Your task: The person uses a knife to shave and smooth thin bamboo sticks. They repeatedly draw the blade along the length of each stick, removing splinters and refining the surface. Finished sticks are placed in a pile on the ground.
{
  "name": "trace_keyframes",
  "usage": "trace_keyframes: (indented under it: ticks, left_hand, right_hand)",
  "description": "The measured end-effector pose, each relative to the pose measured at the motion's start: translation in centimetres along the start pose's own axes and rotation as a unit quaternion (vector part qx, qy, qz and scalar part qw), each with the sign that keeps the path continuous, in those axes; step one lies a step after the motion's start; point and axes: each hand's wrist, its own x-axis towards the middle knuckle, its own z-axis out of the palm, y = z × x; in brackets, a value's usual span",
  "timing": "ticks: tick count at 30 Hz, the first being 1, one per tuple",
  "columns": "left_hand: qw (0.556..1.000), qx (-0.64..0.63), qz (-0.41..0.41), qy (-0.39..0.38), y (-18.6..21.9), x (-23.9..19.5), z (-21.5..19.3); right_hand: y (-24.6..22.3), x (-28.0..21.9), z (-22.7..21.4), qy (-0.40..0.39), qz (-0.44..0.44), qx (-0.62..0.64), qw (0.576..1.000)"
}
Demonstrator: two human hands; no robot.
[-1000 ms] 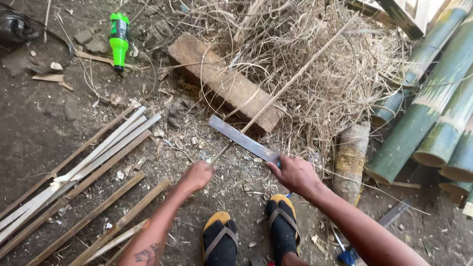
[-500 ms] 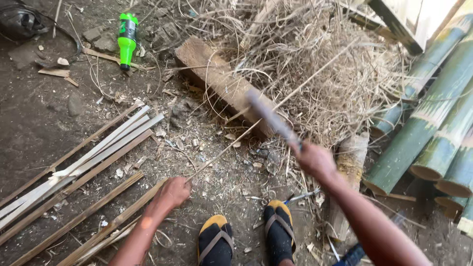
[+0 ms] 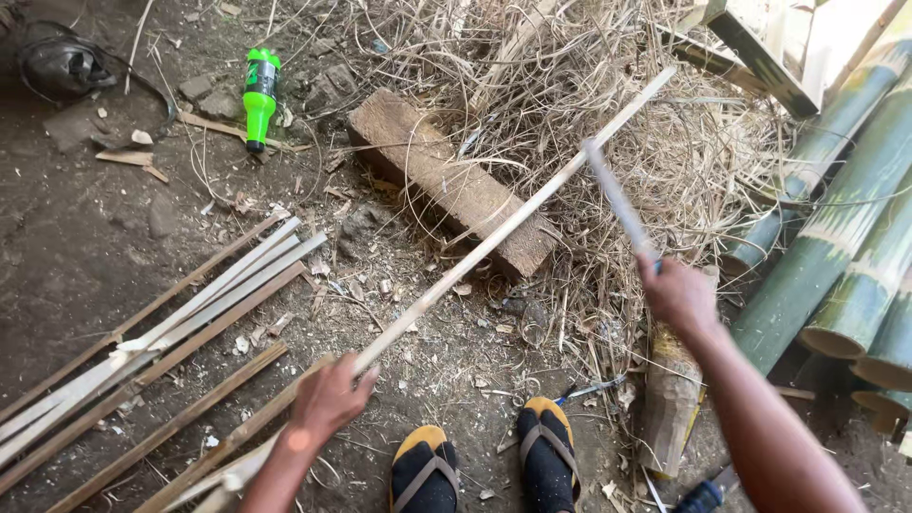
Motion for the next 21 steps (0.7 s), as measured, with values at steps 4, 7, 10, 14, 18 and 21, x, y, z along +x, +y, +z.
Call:
trace_keyframes:
  ticks: [4, 7, 10, 14, 18, 21]
  left_hand:
    - [0.997, -0.040, 0.065, -0.003, 9.0, 3.3, 1.6]
    - [0.996, -0.003, 0.092, -0.002, 12.1, 4.3, 1.2]
    - [0.997, 0.001, 0.077, -0.001, 12.3, 3.3, 1.3]
    - [0.999, -0.016, 0.050, -0.005, 12.1, 2.5, 1.4]
    - [0.999, -0.028, 0.045, -0.012, 11.0, 2.5, 0.5]
    - [0.997, -0.049, 0.052, -0.015, 6.5, -0.3, -0.1]
  right_hand:
    - [-7.6, -9.3, 2.5, -0.159, -0.022, 0.079, 0.984]
    - [-10.9, -13.1, 2.4, -0.214, -0.122, 0.060, 0.967]
    - [-10.9, -12.9, 1.4, -0.190, -0.226, -0.034, 0.955]
    - [-10.5, -12.4, 1.5, -0.140, -0.160, 0.043, 0.976]
    - [-10.4, -12.4, 3.6, -0.215, -0.261, -0.019, 0.941]
    - [-8.3, -9.4, 4.0, -0.158, -0.203, -0.064, 0.964]
